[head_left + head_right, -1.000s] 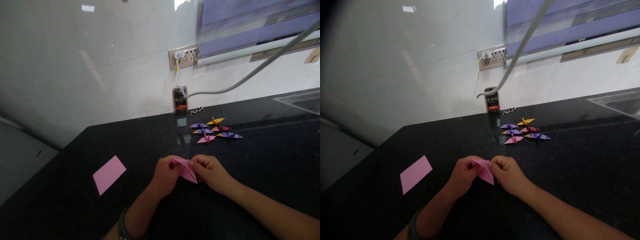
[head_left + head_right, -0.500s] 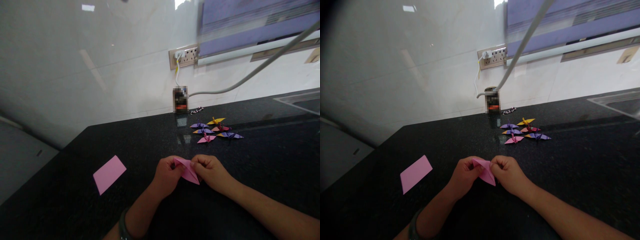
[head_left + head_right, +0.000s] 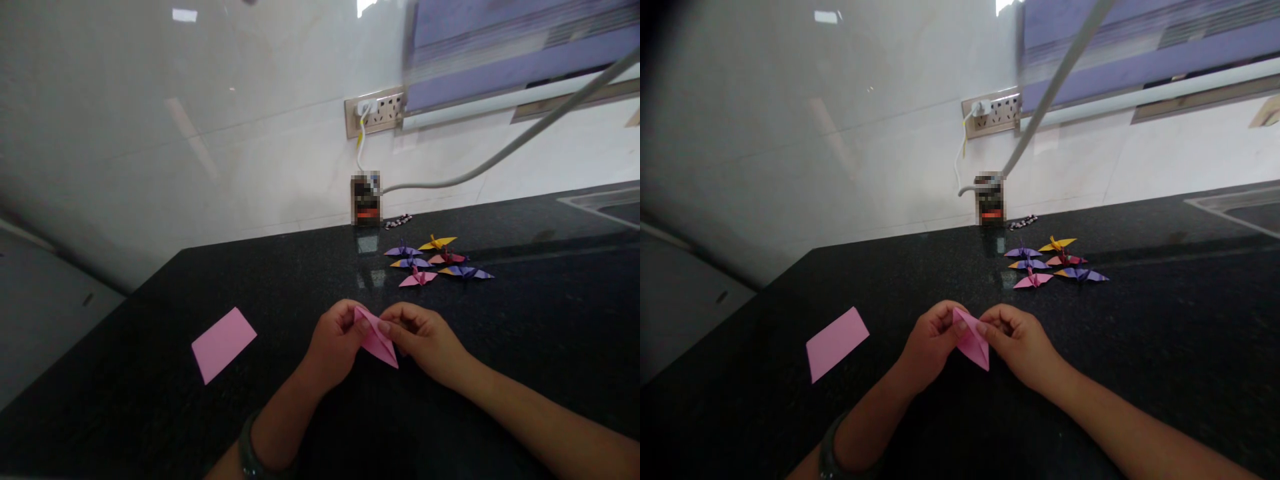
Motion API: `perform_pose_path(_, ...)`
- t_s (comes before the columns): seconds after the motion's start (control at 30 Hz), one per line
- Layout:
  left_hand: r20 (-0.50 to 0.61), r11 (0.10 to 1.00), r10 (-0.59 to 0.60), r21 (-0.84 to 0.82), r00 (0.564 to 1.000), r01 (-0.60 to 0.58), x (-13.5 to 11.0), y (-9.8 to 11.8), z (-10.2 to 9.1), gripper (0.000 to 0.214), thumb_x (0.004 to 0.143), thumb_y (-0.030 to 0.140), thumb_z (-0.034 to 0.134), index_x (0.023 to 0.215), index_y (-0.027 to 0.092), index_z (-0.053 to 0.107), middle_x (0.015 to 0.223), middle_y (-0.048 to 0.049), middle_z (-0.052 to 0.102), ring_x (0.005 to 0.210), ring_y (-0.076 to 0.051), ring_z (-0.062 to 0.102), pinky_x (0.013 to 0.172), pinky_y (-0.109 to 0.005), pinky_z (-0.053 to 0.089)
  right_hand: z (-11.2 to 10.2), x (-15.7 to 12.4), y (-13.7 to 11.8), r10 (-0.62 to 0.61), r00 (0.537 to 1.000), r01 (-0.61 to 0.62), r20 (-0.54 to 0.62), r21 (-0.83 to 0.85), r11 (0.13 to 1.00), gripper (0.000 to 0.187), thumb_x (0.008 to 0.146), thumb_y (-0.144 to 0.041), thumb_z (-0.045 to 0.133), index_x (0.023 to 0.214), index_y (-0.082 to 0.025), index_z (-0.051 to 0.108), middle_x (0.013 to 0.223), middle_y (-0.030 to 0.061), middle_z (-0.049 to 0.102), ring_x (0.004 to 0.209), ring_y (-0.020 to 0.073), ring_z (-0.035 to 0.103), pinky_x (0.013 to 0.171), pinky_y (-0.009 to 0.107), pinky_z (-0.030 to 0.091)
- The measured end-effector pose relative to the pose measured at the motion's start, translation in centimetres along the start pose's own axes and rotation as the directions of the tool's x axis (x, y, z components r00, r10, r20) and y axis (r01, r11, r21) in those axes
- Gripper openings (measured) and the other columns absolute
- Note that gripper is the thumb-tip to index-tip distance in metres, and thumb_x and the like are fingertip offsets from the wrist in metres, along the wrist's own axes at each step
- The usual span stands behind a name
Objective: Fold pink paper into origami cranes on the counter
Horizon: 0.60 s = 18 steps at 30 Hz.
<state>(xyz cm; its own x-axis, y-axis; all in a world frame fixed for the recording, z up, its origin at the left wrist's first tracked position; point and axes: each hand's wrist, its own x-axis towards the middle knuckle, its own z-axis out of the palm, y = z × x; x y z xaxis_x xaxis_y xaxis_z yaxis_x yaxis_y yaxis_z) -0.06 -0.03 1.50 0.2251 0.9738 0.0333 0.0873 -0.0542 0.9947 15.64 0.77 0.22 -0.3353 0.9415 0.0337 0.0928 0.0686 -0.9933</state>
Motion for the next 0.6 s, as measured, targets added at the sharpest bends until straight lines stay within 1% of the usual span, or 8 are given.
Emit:
perform_pose_path(0.07, -0.028, 1.0, 0.008, -0.021, 1.0, -0.008, 0.02, 0.09, 0.08, 0.012, 0.076, 0.027, 0.049, 0.076, 0.015, 0.052, 0.065, 0.0015, 0.052, 0.057, -0.009, 0.047, 0.054, -0.02, 0.036, 0.0, 0.01, 0.02, 0.005, 1.0, -0.005, -0.001, -0.008, 1.0, 0.016, 0.074, -0.033, 0.053, 0.074, -0.016, 0.054, 0.056, -0.0038, 0.048, 0.047, 0.0069, 0.041, 0.042, 0.018, 0.032)
perform_pose_path(0.27, -0.035, 0.999, -0.011, 0.041, 0.999, 0.012, -0.09, 0.29, 0.01, 0.022, 0.079, 0.034, 0.042, 0.072, 0.015, 0.051, 0.057, 0.0035, 0.046, 0.051, -0.008, 0.043, 0.049, -0.019, 0.035, -0.01, 0.07, 0.07, 0.05, 0.999, -0.05, 0.005, -0.008, 0.999, 0.018, 0.073, -0.034, 0.053, 0.071, -0.016, 0.052, 0.054, -0.0044, 0.047, 0.041, 0.0057, 0.039, 0.038, 0.018, 0.031)
perform_pose_path(0.43, -0.061, 0.992, -0.007, 0.122, 0.998, 0.015, -0.12, 0.25, -0.07, 0.031, 0.081, 0.039, 0.036, 0.07, 0.015, 0.053, 0.059, 0.0017, 0.048, 0.054, -0.009, 0.045, 0.05, -0.02, 0.035, -0.09, 0.05, 0.17, 0.062, 0.998, -0.061, 0.017, -0.007, 0.998, 0.019, 0.074, -0.034, 0.053, 0.07, -0.015, 0.052, 0.055, -0.0039, 0.048, 0.041, 0.005, 0.039, 0.038, 0.017, 0.031)
perform_pose_path(0.5, -0.047, 0.995, -0.011, 0.102, 0.999, 0.016, -0.1, 0.15, 0.06, 0.03, 0.079, 0.04, 0.04, 0.071, 0.015, 0.053, 0.059, 0.0015, 0.049, 0.054, -0.009, 0.045, 0.05, -0.02, 0.035, -0.07, 0.03, 0.26, 0.067, 0.998, -0.067, 0.022, -0.003, 0.998, 0.019, 0.074, -0.034, 0.053, 0.07, -0.015, 0.052, 0.055, -0.0039, 0.048, 0.041, 0.005, 0.039, 0.038, 0.017, 0.031)
perform_pose_path(0.6, -0.027, 0.997, -0.022, 0.077, 0.999, 0.024, -0.1, -0.09, 0.31, 0.023, 0.071, 0.037, 0.054, 0.072, 0.014, 0.054, 0.061, 0.0012, 0.051, 0.054, -0.01, 0.046, 0.049, -0.02, 0.036, 0.03, 0.01, 0.41, 0.068, 0.997, -0.068, 0.034, 0.003, 0.998, 0.018, 0.072, -0.033, 0.054, 0.07, -0.016, 0.053, 0.054, -0.0042, 0.048, 0.041, 0.0053, 0.04, 0.038, 0.017, 0.031)
